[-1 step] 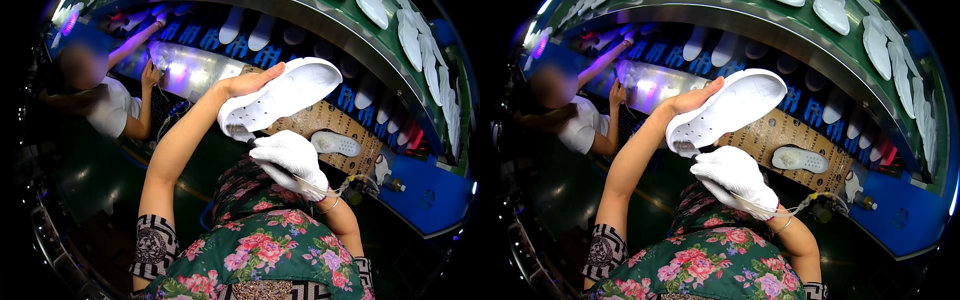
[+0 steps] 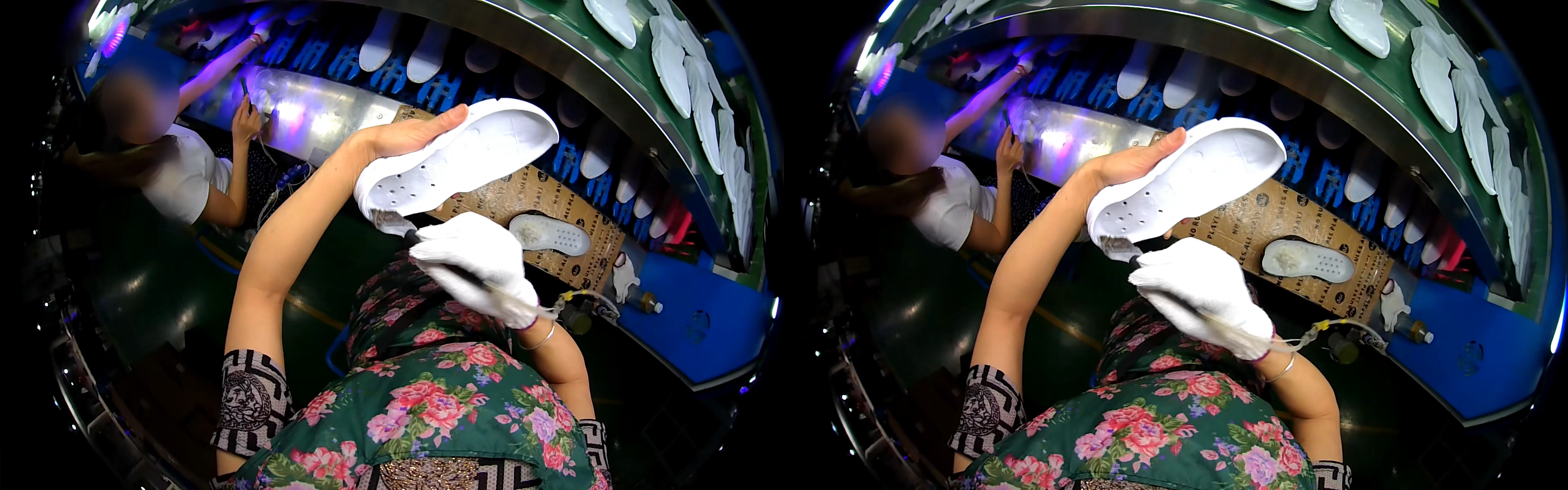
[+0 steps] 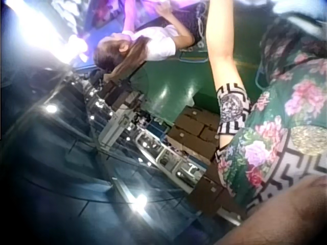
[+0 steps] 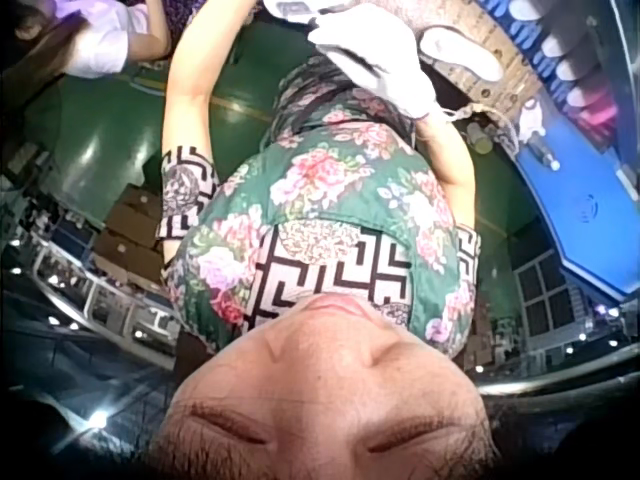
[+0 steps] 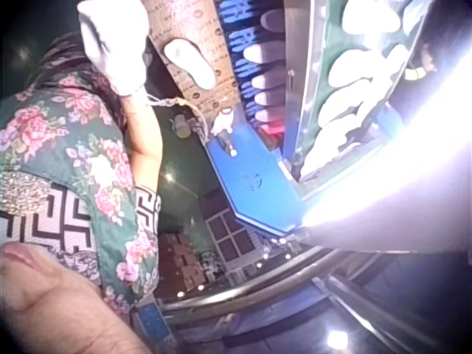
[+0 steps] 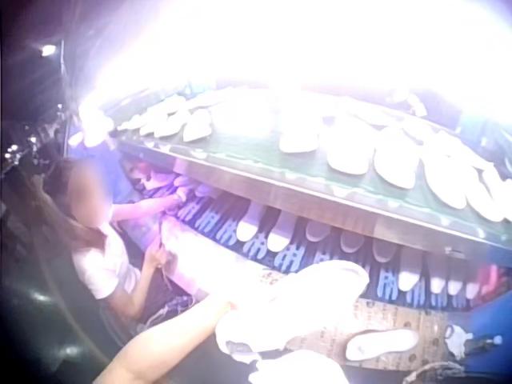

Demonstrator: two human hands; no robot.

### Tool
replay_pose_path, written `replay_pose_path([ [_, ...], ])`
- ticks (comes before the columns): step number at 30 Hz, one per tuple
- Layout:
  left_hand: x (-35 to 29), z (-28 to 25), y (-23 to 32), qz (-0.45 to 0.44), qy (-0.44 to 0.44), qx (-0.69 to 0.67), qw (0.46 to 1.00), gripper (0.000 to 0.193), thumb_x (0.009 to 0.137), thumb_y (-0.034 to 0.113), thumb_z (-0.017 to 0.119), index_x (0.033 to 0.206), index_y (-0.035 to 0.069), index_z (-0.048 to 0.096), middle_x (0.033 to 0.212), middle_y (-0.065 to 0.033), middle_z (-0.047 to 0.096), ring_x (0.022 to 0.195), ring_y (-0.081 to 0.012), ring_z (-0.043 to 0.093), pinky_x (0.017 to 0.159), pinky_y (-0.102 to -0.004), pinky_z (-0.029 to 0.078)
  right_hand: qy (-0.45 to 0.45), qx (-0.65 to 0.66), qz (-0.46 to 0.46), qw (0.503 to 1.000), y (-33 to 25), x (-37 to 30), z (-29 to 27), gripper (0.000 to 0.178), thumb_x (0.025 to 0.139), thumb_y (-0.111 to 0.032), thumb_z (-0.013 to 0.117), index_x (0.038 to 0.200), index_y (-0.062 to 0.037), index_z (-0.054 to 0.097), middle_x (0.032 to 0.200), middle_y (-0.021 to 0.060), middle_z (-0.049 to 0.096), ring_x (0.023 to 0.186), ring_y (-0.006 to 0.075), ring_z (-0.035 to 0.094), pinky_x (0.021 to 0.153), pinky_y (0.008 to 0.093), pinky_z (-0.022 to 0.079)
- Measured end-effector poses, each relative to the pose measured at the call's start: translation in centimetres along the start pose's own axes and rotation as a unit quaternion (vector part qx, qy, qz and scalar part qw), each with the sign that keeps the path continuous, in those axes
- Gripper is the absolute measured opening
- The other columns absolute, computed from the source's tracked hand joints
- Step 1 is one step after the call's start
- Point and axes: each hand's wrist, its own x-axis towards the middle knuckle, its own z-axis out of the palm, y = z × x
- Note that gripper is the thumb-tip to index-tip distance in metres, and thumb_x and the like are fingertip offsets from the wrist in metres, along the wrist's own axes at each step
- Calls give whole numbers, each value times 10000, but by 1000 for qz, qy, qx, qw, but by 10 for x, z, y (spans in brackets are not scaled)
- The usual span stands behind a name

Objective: The person applies liquid from a container onto white shoe components using a brush, turns them over to coat different sides, and places them onto a moving conveyor belt.

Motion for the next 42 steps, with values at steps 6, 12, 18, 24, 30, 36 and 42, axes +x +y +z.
replay_pose_path([
  [6,5,-4,2,-30,34,-49,998,872,906,755,371,1354,26,542,1159,-172,663,917,-200,697,731,-302,596,32,-28,96,994,4,8,-10,195,765,-47,760,953,-90,728,927,88,719,848,239,689,777,327,544],
  [12,8,4,-47,141,-115,-428,885,855,920,750,274,1432,85,439,1124,-186,662,891,-307,706,734,-431,615,185,251,304,900,4,-9,-18,149,803,15,738,950,33,720,949,104,714,877,153,664,790,274,521],
  [18,13,60,-79,261,28,-388,884,609,1044,490,269,1433,30,362,1326,-191,543,1157,-309,599,953,-450,547,240,50,254,936,16,7,-38,140,794,26,729,933,23,715,934,101,714,860,162,667,791,277,522],
  [24,-16,67,-79,158,55,-354,920,569,1020,362,420,1482,43,323,1373,-232,504,1137,-388,605,904,-506,566,118,-22,188,975,14,10,-44,143,748,-25,761,890,-37,745,898,94,732,857,201,696,789,306,539],
  [30,-30,85,-82,265,-36,-635,725,571,999,424,419,1464,94,377,1383,-257,493,1200,-379,565,942,-554,521,109,-54,168,978,3,-5,-29,158,754,-52,786,907,-49,747,901,100,730,820,213,704,752,310,547],
  [36,-28,97,-94,288,8,-549,785,807,835,507,526,1470,39,354,1392,-272,483,1225,-384,546,1034,-455,469,146,-55,143,977,-8,-2,-24,184,740,-33,780,919,-54,743,900,109,724,816,239,699,755,326,543],
  [42,-19,113,-69,324,42,-525,786,1001,784,759,566,1524,143,292,1461,-257,411,1340,-388,429,1096,-528,383,172,-23,111,979,-14,8,-34,216,746,-53,792,958,-47,746,904,94,723,834,218,697,744,313,546],
])
